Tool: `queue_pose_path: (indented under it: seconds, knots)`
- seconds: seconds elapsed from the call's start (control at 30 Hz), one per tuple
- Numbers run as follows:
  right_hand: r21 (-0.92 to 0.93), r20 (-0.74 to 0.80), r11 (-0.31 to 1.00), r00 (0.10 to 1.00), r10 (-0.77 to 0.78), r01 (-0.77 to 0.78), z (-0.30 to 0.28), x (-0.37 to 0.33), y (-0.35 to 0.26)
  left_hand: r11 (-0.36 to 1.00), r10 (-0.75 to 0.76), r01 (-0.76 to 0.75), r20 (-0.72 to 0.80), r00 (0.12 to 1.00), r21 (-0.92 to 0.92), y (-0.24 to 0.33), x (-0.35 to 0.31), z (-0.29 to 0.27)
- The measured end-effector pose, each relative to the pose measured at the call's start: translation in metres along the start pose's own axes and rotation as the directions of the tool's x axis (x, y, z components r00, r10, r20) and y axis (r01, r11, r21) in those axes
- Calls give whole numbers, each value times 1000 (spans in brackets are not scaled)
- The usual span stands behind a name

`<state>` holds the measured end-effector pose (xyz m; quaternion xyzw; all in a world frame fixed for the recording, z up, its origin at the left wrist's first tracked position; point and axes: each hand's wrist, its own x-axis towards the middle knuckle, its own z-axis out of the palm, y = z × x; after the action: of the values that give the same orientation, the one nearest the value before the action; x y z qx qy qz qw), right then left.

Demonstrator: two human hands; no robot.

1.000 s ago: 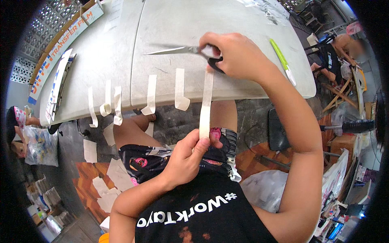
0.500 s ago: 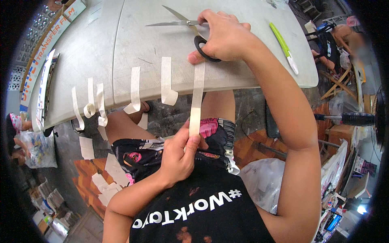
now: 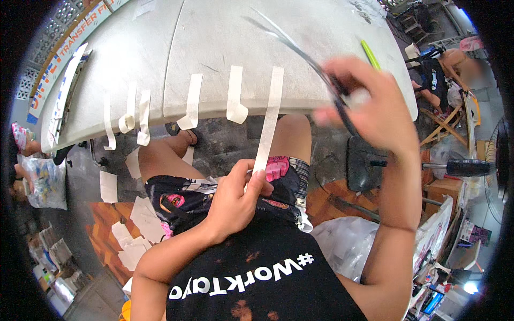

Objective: The person cuts strips of masking tape with scissors and applies them to small cardboard pieces on a white table. They fold the cardboard tabs over the tape to secure them, repeating the process for multiple pieces.

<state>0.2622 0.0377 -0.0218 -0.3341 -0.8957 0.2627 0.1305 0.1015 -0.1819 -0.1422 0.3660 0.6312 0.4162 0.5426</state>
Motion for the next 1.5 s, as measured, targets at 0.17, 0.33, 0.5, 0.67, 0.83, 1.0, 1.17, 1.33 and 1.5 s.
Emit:
queue_pose_path:
  seconds: [0.17, 0.33, 0.5, 0.67, 0.83, 1.0, 1.17, 1.33, 1.5]
  knots:
    - [151, 484, 953, 860, 159, -262, -1, -76, 46, 999, 15, -19, 80, 997, 40, 7, -13, -6]
    - [272, 623, 933, 782, 17, -237, 30, -83, 55, 999, -29, 27, 103, 994, 17, 13, -16, -13]
    - [265, 596, 949, 803, -22, -170, 39, -61, 53, 999, -22, 17, 89, 996, 52, 15, -15, -12]
    - [292, 584, 943, 810, -47, -157, 37, -54, 54, 997, -20, 14, 89, 996, 70, 19, -13, -12]
    - [252, 643, 952, 765, -33, -171, 33, -54, 51, 998, -46, 42, 112, 993, 36, 4, -16, -10]
    - [202, 396, 958, 912, 108, -201, -12, -73, 33, 958, -220, 169, 214, 952, 233, -18, -17, -19]
    - [-326, -261, 925, 959, 110, -195, -28, -34, 49, 985, -54, 6, 270, 961, 175, -27, -15, -12]
    - [-578, -4, 802, 984, 178, -148, -1, 15, 62, 968, 82, -154, 329, 941, 199, 16, -9, -7]
    - [-437, 43, 899, 999, -14, 31, -21, 7, -5, 959, 208, -259, 335, 919, 115, 50, -14, -15]
